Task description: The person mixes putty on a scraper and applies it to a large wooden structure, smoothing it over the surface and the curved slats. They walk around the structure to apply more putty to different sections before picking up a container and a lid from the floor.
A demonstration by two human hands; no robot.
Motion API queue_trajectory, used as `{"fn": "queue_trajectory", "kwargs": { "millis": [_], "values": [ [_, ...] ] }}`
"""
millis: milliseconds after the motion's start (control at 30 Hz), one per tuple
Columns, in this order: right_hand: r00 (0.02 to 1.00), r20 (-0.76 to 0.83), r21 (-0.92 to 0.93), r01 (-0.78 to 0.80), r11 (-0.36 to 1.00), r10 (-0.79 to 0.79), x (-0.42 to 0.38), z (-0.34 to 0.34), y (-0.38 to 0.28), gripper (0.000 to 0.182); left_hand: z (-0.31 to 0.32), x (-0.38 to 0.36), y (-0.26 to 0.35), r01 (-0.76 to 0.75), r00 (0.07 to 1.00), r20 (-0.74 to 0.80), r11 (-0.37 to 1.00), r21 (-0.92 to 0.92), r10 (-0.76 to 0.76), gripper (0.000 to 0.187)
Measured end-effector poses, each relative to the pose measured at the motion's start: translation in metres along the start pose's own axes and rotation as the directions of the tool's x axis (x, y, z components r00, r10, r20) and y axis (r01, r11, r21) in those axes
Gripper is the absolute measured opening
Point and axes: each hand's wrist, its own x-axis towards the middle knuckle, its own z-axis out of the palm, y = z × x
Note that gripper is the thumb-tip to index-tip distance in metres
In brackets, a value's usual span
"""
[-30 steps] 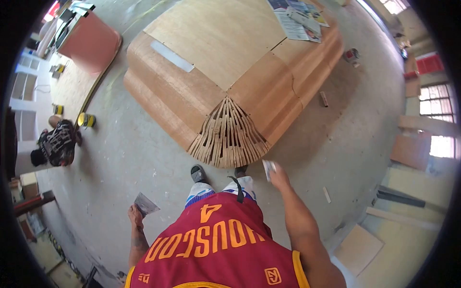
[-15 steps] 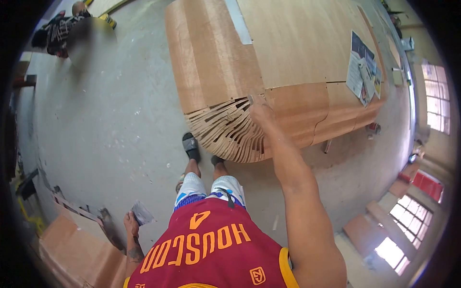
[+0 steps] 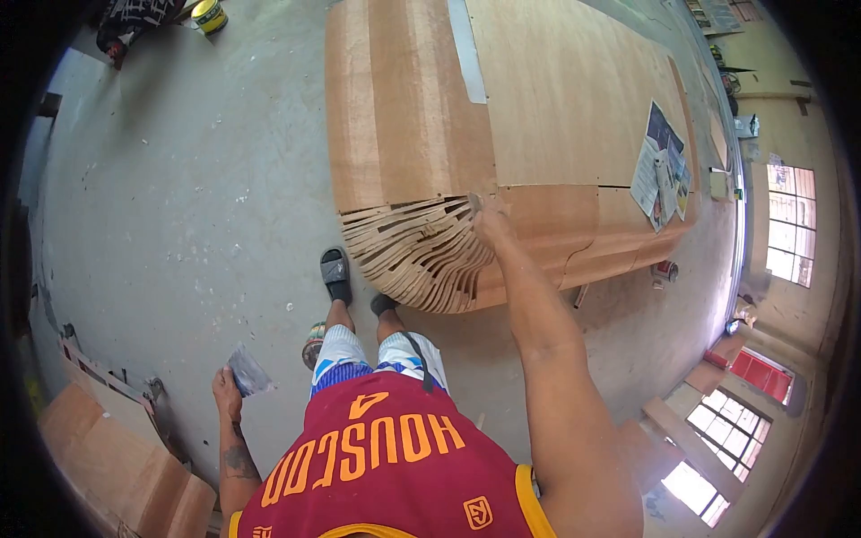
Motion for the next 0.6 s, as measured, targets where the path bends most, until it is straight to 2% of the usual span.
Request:
{"fn": "queue_trajectory", "kwargs": {
  "millis": [67, 133, 167, 200, 233, 267, 300, 333, 367, 400, 433, 500, 533, 600],
  "values": [
    [1.0, 0.012, -0.037, -0.015, 0.999, 0.016, 0.003, 0.009, 0.009, 0.052, -0.007, 0.003, 0.011, -0.042, 0.999, 0.0, 0.999, 0.024, 0.042, 0.041],
    [0.997, 0.057, -0.011, -0.05, 0.999, 0.051, 0.001, 0.018, 0.016, 0.047, -0.014, 0.017, 0.013, -0.119, 0.993, 0.022, 0.988, 0.099, 0.117, 0.04],
    [0.997, 0.056, 0.012, -0.056, 0.998, 0.055, 0.006, 0.023, 0.019, 0.046, -0.015, 0.022, 0.011, -0.143, 0.99, 0.027, 0.968, 0.204, 0.141, 0.039],
    [0.971, 0.148, 0.426, -0.236, 0.873, 0.19, 0.012, 0.031, 0.021, 0.051, -0.015, 0.03, 0.0, -0.178, 0.983, 0.011, 0.939, 0.296, 0.183, 0.038],
    [0.918, 0.236, 0.737, -0.384, 0.557, 0.32, 0.018, 0.039, 0.024, 0.058, -0.014, 0.043, -0.022, -0.203, 0.977, 0.014, 0.918, 0.342, 0.211, 0.039],
    [0.999, 0.008, 0.387, -0.053, 0.921, 0.054, 0.034, 0.056, 0.048, 0.049, -0.012, 0.042, -0.011, -0.216, 0.974, 0.005, 0.924, 0.315, 0.226, 0.039],
    [0.95, -0.22, -0.167, 0.185, 0.968, -0.22, 0.049, 0.072, 0.072, 0.043, -0.008, 0.039, -0.001, -0.19, 0.974, -0.043, 0.901, 0.39, 0.224, 0.039],
    [0.999, -0.027, 0.089, -0.031, 0.996, 0.034, 0.03, 0.035, 0.045, 0.043, -0.009, 0.033, 0.006, -0.201, 0.971, -0.051, 0.916, 0.347, 0.232, 0.036],
    [0.998, -0.051, 0.176, -0.024, 0.984, 0.033, 0.016, 0.016, 0.037, 0.051, -0.014, 0.028, 0.012, -0.177, 0.98, -0.04, 0.942, 0.284, 0.196, 0.039],
    [0.993, -0.102, 0.272, -0.023, 0.962, 0.053, 0.003, -0.007, 0.023, 0.048, -0.01, 0.031, 0.023, -0.153, 0.987, -0.022, 0.965, 0.212, 0.162, 0.042],
    [0.987, -0.138, 0.364, -0.026, 0.931, 0.081, -0.007, -0.019, 0.017, 0.046, -0.002, 0.035, 0.034, -0.199, 0.977, -0.035, 0.957, 0.209, 0.211, 0.041],
    [0.971, -0.237, 0.475, 0.086, 0.876, 0.033, -0.008, -0.017, 0.026, 0.04, 0.016, 0.043, 0.051, -0.276, 0.954, -0.061, 0.938, 0.207, 0.294, 0.041],
    [0.96, -0.281, 0.526, 0.141, 0.839, 0.014, -0.009, -0.01, 0.033, 0.038, 0.02, 0.014, 0.113, -0.268, 0.959, -0.035, 0.938, 0.218, 0.282, 0.041],
    [0.955, -0.281, 0.586, 0.095, 0.805, 0.092, -0.014, 0.001, 0.046, 0.033, 0.05, 0.012, 0.157, -0.332, 0.941, 0.018, 0.916, 0.225, 0.337, 0.04]
  ]
}}
